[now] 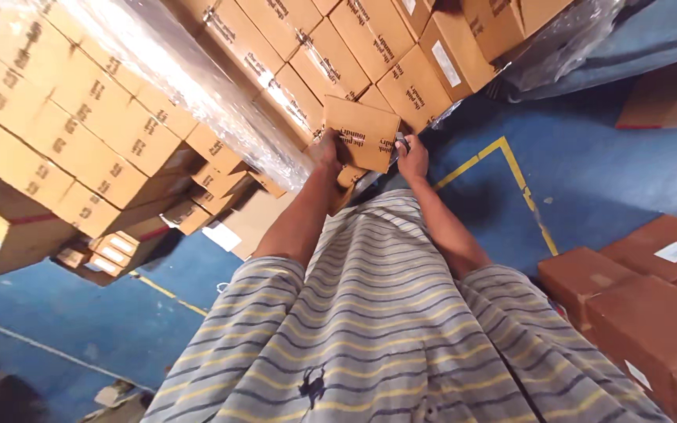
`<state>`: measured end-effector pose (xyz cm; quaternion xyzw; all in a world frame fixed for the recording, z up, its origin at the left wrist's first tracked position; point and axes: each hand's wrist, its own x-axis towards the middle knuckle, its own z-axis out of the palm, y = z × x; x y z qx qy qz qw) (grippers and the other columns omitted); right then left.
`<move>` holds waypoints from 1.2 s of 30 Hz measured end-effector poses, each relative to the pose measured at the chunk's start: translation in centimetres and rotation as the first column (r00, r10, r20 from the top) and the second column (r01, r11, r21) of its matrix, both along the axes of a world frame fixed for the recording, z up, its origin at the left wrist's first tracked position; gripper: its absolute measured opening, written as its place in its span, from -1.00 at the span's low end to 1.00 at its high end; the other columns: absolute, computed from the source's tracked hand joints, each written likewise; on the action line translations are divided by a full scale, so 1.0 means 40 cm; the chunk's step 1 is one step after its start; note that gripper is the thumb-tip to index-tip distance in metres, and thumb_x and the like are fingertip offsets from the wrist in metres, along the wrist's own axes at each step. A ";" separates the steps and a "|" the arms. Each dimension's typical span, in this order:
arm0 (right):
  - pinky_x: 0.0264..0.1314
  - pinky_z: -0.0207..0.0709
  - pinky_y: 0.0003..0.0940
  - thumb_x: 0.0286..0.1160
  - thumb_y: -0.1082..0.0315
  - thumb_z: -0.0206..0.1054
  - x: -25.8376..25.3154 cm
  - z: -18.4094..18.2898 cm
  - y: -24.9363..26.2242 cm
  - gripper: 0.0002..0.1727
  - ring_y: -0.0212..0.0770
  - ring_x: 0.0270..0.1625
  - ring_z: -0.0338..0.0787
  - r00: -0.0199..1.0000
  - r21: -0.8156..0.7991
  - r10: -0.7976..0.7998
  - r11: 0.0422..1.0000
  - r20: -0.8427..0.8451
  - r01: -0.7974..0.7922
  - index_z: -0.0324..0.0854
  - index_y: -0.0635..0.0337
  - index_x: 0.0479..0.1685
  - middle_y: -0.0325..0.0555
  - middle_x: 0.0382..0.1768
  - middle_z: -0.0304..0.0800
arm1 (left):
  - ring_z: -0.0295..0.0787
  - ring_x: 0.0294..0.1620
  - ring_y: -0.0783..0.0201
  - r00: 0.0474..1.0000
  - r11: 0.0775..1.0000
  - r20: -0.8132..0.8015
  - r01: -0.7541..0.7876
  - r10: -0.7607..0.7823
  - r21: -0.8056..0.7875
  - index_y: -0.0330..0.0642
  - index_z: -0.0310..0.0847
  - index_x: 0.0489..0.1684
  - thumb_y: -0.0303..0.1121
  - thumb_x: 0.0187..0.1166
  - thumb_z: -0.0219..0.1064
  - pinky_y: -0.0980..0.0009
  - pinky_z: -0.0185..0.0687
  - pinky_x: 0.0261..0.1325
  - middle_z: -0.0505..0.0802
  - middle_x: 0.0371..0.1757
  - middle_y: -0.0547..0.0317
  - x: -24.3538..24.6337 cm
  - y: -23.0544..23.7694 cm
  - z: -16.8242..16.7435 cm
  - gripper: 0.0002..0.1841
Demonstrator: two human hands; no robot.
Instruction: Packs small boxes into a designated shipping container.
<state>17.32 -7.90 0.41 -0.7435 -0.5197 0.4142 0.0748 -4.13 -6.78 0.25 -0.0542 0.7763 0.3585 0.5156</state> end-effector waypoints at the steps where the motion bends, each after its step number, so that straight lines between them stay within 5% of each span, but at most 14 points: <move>1: 0.29 0.64 0.20 0.73 0.11 0.26 0.000 0.005 0.006 -0.60 0.15 0.21 0.83 1.000 -0.031 0.026 0.999 0.005 -0.026 0.66 0.18 0.31 0.14 0.13 0.85 | 0.81 -0.10 -0.05 1.000 1.000 0.005 -0.009 0.009 -0.005 -0.26 0.45 0.38 -0.15 0.44 0.47 -0.09 0.80 -0.11 0.79 -0.04 -0.17 0.002 0.007 0.005 -0.42; 6: 0.23 0.65 0.29 0.67 0.13 0.33 0.051 0.015 -0.109 -0.67 0.18 0.17 0.83 0.922 -0.144 0.374 0.912 -0.101 -0.385 0.77 0.13 0.18 0.14 0.06 0.86 | 0.79 -0.01 -0.06 0.999 0.999 0.015 -0.047 0.047 -0.016 -0.26 0.41 0.42 -0.25 0.40 0.49 -0.09 0.79 -0.06 0.77 0.05 -0.18 0.008 0.023 0.016 -0.40; 12: 0.38 0.61 0.18 0.75 0.11 0.23 0.045 0.009 -0.007 -0.56 0.14 0.27 0.81 0.998 -0.016 0.051 0.999 -0.026 -0.051 0.65 0.24 0.35 0.17 0.19 0.82 | 0.81 -0.12 -0.02 0.997 0.997 0.004 -0.072 0.072 -0.015 -0.26 0.47 0.35 -0.22 0.34 0.52 -0.04 0.80 -0.16 0.79 -0.05 -0.15 -0.002 0.017 -0.022 -0.41; 16: 0.31 0.63 0.24 0.71 0.12 0.27 0.025 0.010 0.021 -0.61 0.16 0.23 0.83 0.980 -0.106 0.197 0.975 -0.002 -0.196 0.72 0.18 0.28 0.15 0.15 0.85 | 0.77 -0.19 0.02 0.995 0.995 0.015 -0.094 0.094 -0.042 -0.28 0.46 0.31 -0.27 0.32 0.51 -0.01 0.78 -0.20 0.77 -0.11 -0.13 0.004 0.034 -0.020 -0.43; 20: 0.18 0.63 0.33 0.66 0.11 0.31 0.096 0.052 0.010 -0.67 0.22 0.18 0.82 0.869 -0.249 0.495 0.840 -0.016 -0.483 0.77 0.12 0.14 0.15 0.06 0.86 | 0.72 -0.42 0.16 0.999 0.998 0.032 -0.041 0.039 0.050 -0.28 0.50 0.09 -0.34 0.31 0.47 0.15 0.74 -0.37 0.73 -0.34 0.01 -0.008 0.006 -0.024 -0.59; 23: 0.21 0.63 0.35 0.70 0.06 0.27 0.126 0.056 0.019 -0.58 0.25 0.20 0.82 0.906 -0.135 0.423 0.899 0.018 -0.417 0.70 0.20 0.24 0.21 0.14 0.83 | 0.67 -0.57 0.21 0.994 0.985 0.110 -0.039 0.021 0.171 -0.24 0.51 -0.15 -0.36 0.49 0.26 0.20 0.69 -0.48 0.74 -0.49 0.08 -0.022 -0.009 -0.032 -0.85; 25: 0.05 0.70 0.27 0.59 -0.08 0.35 0.104 0.051 0.048 -0.44 0.24 0.08 0.86 0.947 0.061 0.308 0.948 0.087 -0.314 0.65 0.23 0.29 0.23 0.25 0.77 | 0.63 -0.59 0.24 0.986 0.973 0.161 0.009 -0.048 0.231 -0.14 0.41 -0.17 -0.39 0.47 0.13 0.19 0.69 -0.47 0.66 -0.53 0.17 -0.028 0.005 -0.011 -0.90; 27: -0.11 0.75 0.21 0.42 -0.15 0.49 0.053 0.039 0.087 -0.26 0.23 -0.02 0.87 0.937 0.154 0.328 0.926 0.122 -0.345 0.58 0.19 0.48 0.25 0.44 0.61 | 0.69 -0.34 0.16 0.976 0.964 0.189 0.060 -0.111 0.260 -0.22 0.33 0.37 -0.49 0.45 0.09 0.10 0.75 -0.27 0.67 -0.18 0.04 -0.044 -0.007 0.021 -0.55; 30: 0.05 0.72 0.25 0.37 -0.11 0.54 -0.017 0.026 0.188 -0.04 0.33 0.14 0.81 0.797 0.048 0.568 0.808 0.203 -0.588 0.32 0.24 0.74 0.33 0.66 0.36 | 0.71 -0.09 0.16 0.972 0.953 0.150 0.136 -0.181 0.272 -0.21 0.13 0.66 -0.64 0.38 0.08 0.15 0.75 -0.12 0.61 0.29 -0.09 -0.060 -0.032 0.041 -0.31; 32: 0.02 0.67 0.30 0.38 -0.15 0.49 -0.035 0.047 0.251 -0.07 0.34 0.08 0.82 0.617 -0.059 0.754 0.643 0.224 -0.764 0.38 0.38 0.61 0.35 0.50 0.53 | 0.72 0.19 0.13 0.975 0.950 0.089 0.177 -0.206 0.259 -0.20 0.15 0.71 -0.71 0.41 0.16 0.15 0.77 0.07 0.50 0.60 -0.10 -0.076 -0.072 0.050 -0.27; 34: 0.00 0.61 0.34 0.38 -0.23 0.35 -0.018 0.073 0.332 -0.24 0.31 0.04 0.83 0.466 -0.076 0.869 0.482 0.166 -0.873 0.63 0.34 0.24 0.28 0.15 0.76 | 0.71 0.33 0.07 0.978 0.948 0.048 0.184 -0.203 0.259 -0.20 0.24 0.67 -0.75 0.36 0.30 0.10 0.78 0.18 0.51 0.64 -0.10 -0.095 -0.106 0.040 -0.25; 36: 0.08 0.59 0.41 0.52 -0.13 0.28 0.017 0.087 0.428 -0.47 0.28 0.05 0.85 0.502 -0.039 0.864 0.504 0.044 -0.863 0.83 0.18 -0.01 0.22 -0.08 0.88 | 0.75 0.32 0.07 0.972 0.935 -0.019 0.229 -0.232 0.270 -0.25 0.33 0.63 -0.75 0.34 0.40 0.11 0.79 0.23 0.63 0.55 -0.11 -0.102 -0.127 0.032 -0.27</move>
